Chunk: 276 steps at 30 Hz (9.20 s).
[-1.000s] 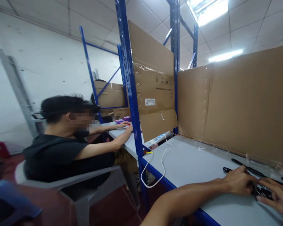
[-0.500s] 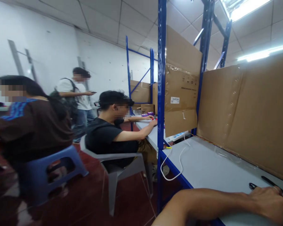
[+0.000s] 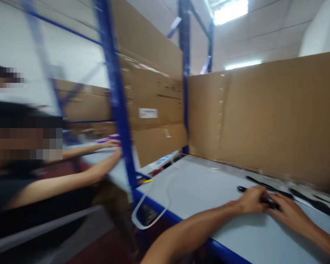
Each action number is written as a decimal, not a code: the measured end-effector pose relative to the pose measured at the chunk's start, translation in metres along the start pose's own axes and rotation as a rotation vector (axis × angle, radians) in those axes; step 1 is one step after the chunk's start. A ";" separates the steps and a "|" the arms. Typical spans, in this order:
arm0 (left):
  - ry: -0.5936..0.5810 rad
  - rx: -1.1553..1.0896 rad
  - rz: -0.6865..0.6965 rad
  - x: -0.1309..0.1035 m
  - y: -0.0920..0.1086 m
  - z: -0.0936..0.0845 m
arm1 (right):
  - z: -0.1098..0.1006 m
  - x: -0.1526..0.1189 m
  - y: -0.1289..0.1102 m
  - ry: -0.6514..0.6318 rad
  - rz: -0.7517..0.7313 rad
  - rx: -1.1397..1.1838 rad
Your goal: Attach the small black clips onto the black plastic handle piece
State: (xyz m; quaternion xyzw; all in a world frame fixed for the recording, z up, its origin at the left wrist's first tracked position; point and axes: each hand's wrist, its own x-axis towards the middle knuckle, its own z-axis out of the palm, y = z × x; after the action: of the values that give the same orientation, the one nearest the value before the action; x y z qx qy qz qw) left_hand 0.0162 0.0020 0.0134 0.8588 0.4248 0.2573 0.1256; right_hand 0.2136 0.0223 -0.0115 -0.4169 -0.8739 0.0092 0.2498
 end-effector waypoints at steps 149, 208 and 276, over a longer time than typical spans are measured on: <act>0.273 -1.201 -0.523 -0.013 0.018 -0.006 | -0.046 0.020 -0.025 -0.323 0.379 0.030; 0.288 -0.966 -0.340 -0.009 0.019 0.016 | -0.024 0.023 -0.034 0.116 0.491 0.915; 0.267 -1.086 -0.552 -0.016 0.034 -0.002 | -0.089 0.013 0.006 0.279 0.352 0.435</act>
State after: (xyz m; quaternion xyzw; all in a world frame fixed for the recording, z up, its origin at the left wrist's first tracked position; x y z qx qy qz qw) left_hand 0.0298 -0.0313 0.0249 0.4914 0.4516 0.4999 0.5519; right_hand 0.2504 0.0183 0.0708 -0.4957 -0.7231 0.1818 0.4454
